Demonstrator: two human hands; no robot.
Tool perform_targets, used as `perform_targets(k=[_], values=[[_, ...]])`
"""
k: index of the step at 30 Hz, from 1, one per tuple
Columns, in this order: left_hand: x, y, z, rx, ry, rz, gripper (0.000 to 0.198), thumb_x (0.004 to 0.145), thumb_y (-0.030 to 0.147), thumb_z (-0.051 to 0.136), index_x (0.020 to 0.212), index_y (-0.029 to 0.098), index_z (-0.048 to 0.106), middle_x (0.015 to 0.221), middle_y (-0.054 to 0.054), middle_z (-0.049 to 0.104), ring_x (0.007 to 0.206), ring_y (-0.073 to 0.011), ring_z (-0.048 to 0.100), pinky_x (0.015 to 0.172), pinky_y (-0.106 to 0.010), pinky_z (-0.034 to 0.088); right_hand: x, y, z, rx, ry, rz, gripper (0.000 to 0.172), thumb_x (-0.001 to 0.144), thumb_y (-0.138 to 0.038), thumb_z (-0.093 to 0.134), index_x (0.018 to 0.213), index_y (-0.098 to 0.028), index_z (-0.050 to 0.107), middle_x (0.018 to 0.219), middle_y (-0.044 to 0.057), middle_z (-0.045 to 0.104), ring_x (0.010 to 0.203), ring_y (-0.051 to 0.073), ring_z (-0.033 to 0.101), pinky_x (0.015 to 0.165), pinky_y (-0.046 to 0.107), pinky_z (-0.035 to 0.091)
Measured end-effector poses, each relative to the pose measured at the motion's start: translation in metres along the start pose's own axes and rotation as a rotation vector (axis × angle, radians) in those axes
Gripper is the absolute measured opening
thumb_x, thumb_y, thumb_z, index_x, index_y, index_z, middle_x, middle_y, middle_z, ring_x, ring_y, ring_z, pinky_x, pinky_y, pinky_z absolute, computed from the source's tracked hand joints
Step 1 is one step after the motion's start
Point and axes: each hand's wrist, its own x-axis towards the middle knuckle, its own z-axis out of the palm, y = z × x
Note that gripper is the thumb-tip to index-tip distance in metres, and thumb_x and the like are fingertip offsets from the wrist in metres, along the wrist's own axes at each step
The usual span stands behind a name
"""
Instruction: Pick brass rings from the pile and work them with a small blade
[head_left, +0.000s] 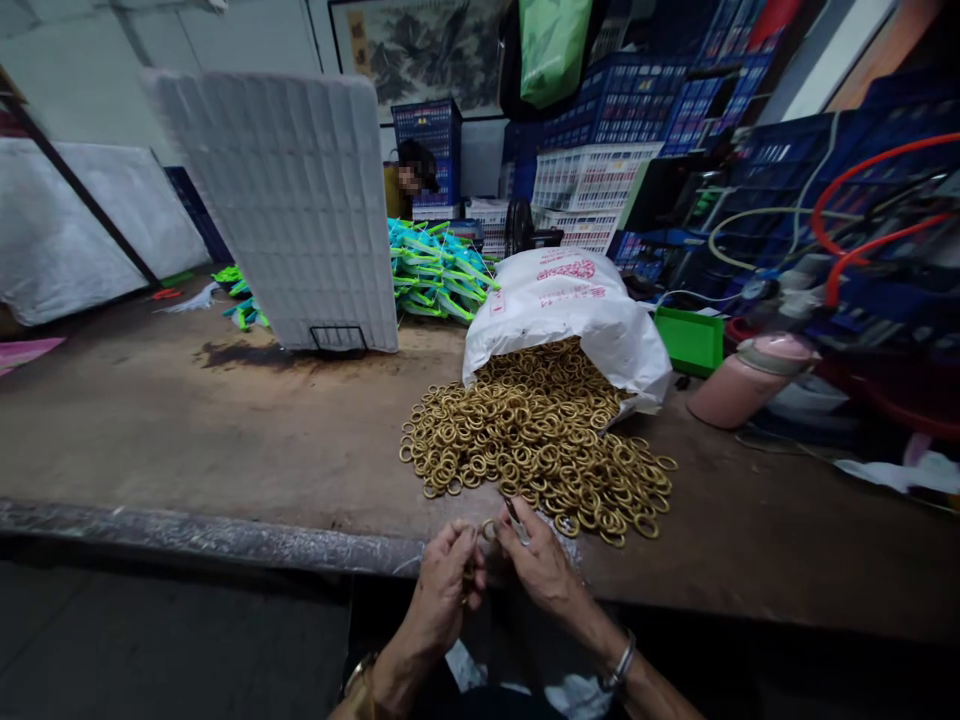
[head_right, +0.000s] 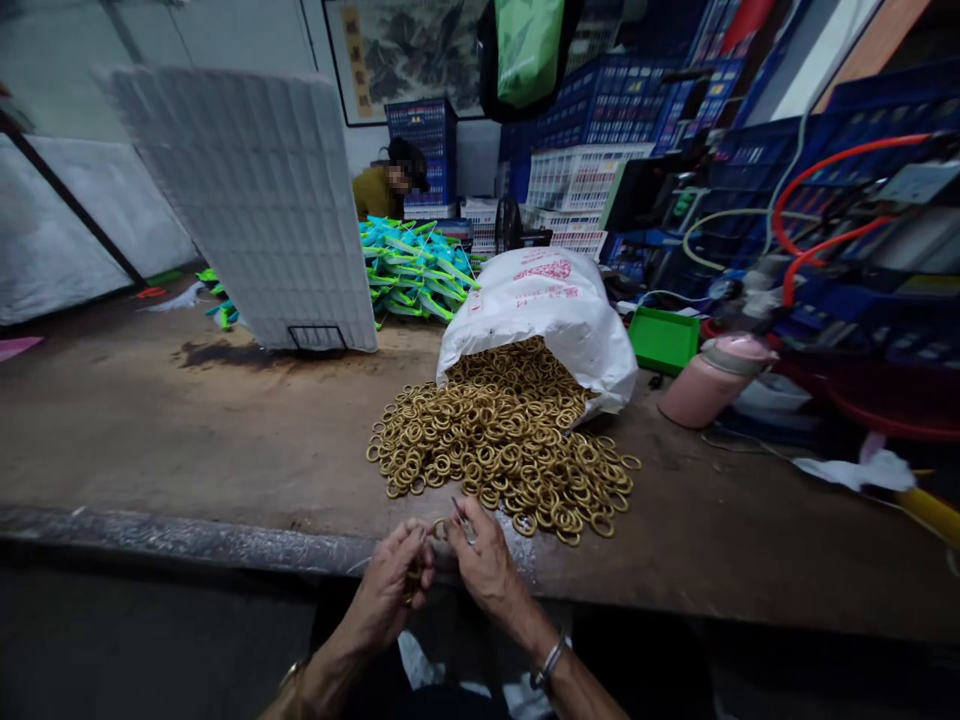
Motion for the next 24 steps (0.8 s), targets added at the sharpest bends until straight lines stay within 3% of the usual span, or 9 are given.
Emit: perform_targets(k=[6,9,15,19,22,24], values=[[0.000,0.003,0.005,0.303,0.012,0.093,0.036,0.072,0.050,0.052,0.062,0.016,0.046,0.044,0.007,0.042,0.033,-0.0028,0.031,0.033,-0.016,0.023,-0.002,-0.003,0.001,0.224,-0.062,0.153,0.025,0.077,-0.043,0.044,0.076,-0.019,0.047,0.058,-0.004,0.043,0.052,0.010,0.039,0.049,0.021,0.033],[-0.001,0.006,0.005,0.418,0.022,0.115,0.036,0.071,0.050,0.053,0.061,0.016,0.047,0.041,0.008,0.041,0.032,-0.0029,0.031,0.034,-0.016,0.024,0.000,-0.006,0.000,0.220,-0.078,0.172,0.025,0.076,-0.042,0.043,0.072,-0.018,0.048,0.058,-0.004,0.043,0.053,0.010,0.039,0.051,0.022,0.034],[-0.001,0.001,0.003,0.315,-0.086,-0.050,0.037,0.073,0.052,0.048,0.064,0.017,0.046,0.043,0.007,0.042,0.032,-0.0038,0.033,0.032,-0.015,0.022,-0.001,-0.013,-0.002,0.107,-0.074,0.120,0.018,0.072,-0.035,0.046,0.066,-0.018,0.048,0.060,-0.004,0.046,0.058,0.010,0.042,0.057,0.022,0.035],[-0.003,0.001,0.006,0.224,-0.097,-0.057,0.035,0.073,0.051,0.051,0.069,0.016,0.047,0.051,0.007,0.043,0.035,-0.0024,0.034,0.032,-0.014,0.020,-0.003,-0.006,-0.004,0.154,-0.060,0.146,0.019,0.076,-0.033,0.039,0.070,-0.018,0.048,0.059,-0.004,0.047,0.054,0.010,0.042,0.053,0.022,0.035],[-0.004,0.002,0.008,0.187,-0.093,-0.045,0.034,0.073,0.050,0.050,0.073,0.016,0.048,0.053,0.006,0.044,0.036,-0.0025,0.035,0.032,-0.014,0.019,-0.007,0.000,-0.004,-0.012,-0.008,0.091,0.020,0.079,-0.031,0.036,0.067,-0.019,0.046,0.058,-0.003,0.045,0.054,0.011,0.042,0.052,0.023,0.033],[-0.004,0.002,0.007,0.181,-0.080,-0.031,0.034,0.073,0.051,0.050,0.075,0.016,0.048,0.054,0.006,0.045,0.037,-0.0028,0.036,0.033,-0.014,0.020,-0.011,0.002,-0.004,-0.138,-0.043,0.019,0.018,0.080,-0.027,0.035,0.066,-0.020,0.045,0.057,-0.003,0.045,0.053,0.011,0.042,0.052,0.023,0.031]])
